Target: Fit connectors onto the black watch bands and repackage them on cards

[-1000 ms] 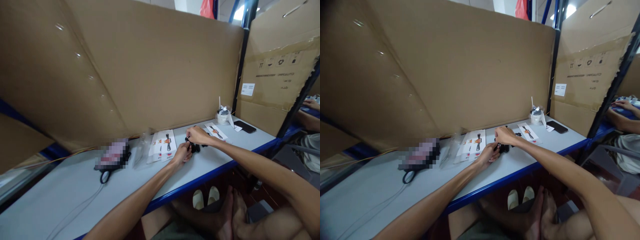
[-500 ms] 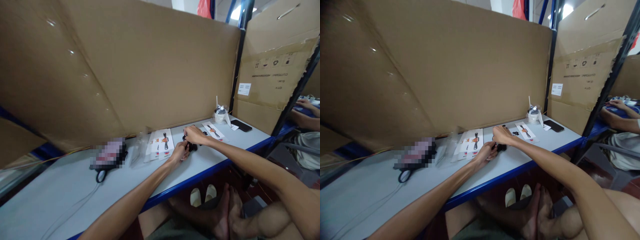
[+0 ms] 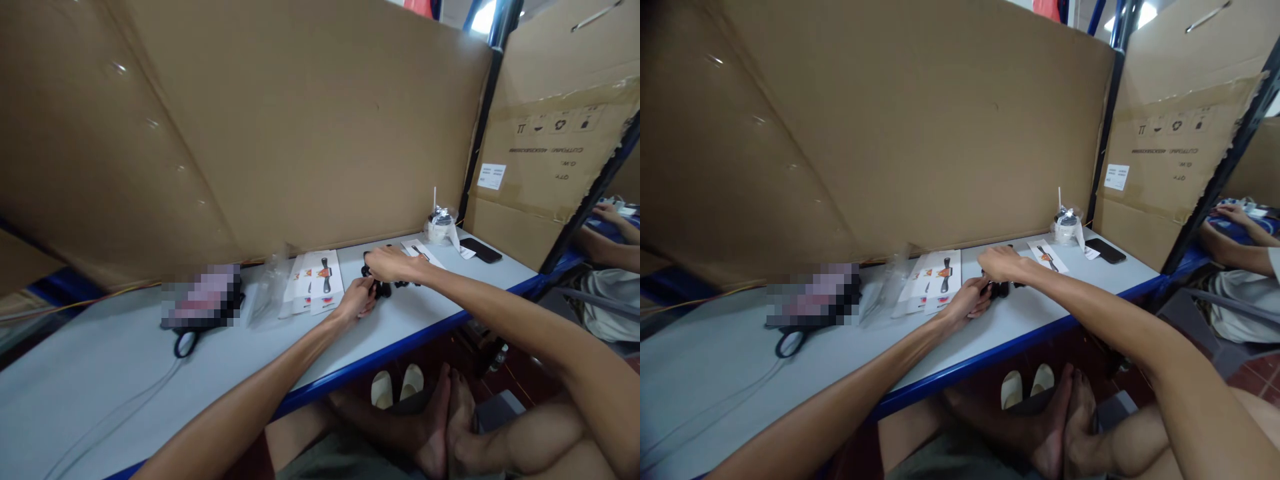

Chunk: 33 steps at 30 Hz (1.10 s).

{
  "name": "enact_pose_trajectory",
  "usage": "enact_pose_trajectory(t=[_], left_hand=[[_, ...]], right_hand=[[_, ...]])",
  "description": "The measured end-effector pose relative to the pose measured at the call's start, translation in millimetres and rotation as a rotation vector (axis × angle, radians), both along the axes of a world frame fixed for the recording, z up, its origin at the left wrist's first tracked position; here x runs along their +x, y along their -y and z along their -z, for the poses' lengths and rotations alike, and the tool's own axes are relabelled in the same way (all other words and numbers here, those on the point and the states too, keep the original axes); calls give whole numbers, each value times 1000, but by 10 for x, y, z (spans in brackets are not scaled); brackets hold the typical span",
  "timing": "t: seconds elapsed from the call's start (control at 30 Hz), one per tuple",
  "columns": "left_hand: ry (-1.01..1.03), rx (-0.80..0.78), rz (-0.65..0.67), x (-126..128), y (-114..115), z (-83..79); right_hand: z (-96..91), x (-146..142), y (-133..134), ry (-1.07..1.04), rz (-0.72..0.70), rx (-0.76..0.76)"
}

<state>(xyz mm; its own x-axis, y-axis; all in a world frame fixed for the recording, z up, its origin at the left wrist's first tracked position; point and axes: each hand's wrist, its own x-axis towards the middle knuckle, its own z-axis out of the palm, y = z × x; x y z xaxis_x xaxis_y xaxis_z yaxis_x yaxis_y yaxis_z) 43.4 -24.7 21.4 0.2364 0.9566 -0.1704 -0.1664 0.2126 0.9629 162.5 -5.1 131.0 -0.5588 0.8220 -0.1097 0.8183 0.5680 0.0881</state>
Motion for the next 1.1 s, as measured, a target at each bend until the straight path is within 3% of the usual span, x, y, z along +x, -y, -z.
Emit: enact_pose_trajectory(t=[0.13,0.23,0.33,0.43,0.57,0.77,0.87,0.97,1.1], left_hand=[[14,-4,43,-4,-2,-2],[16,5,54,-9,0,-4],[10,-17,54,-16,3,-14],[23,-43,50,-23,5,-22],[55,-23,54,-31,-1,-5],[52,-38,36,-35,-18,21],[48,-39,36,-29,-3,1],[31,-50,35,-21,22,-28],[23,-54,24,-27,28,-38]], right_hand=[[43,34,40,170,-252,179],[97,56,44,173,-289,224],[97,98,45,46,-179,169],[76,128,33,-138,42,88],[98,105,-22,-268,228,84],[178,63,-116,-334,181,-13],[212,69,-157,-428,183,20],[258,39,-176,-421,257,32],[307,-20,-164,-370,226,9]])
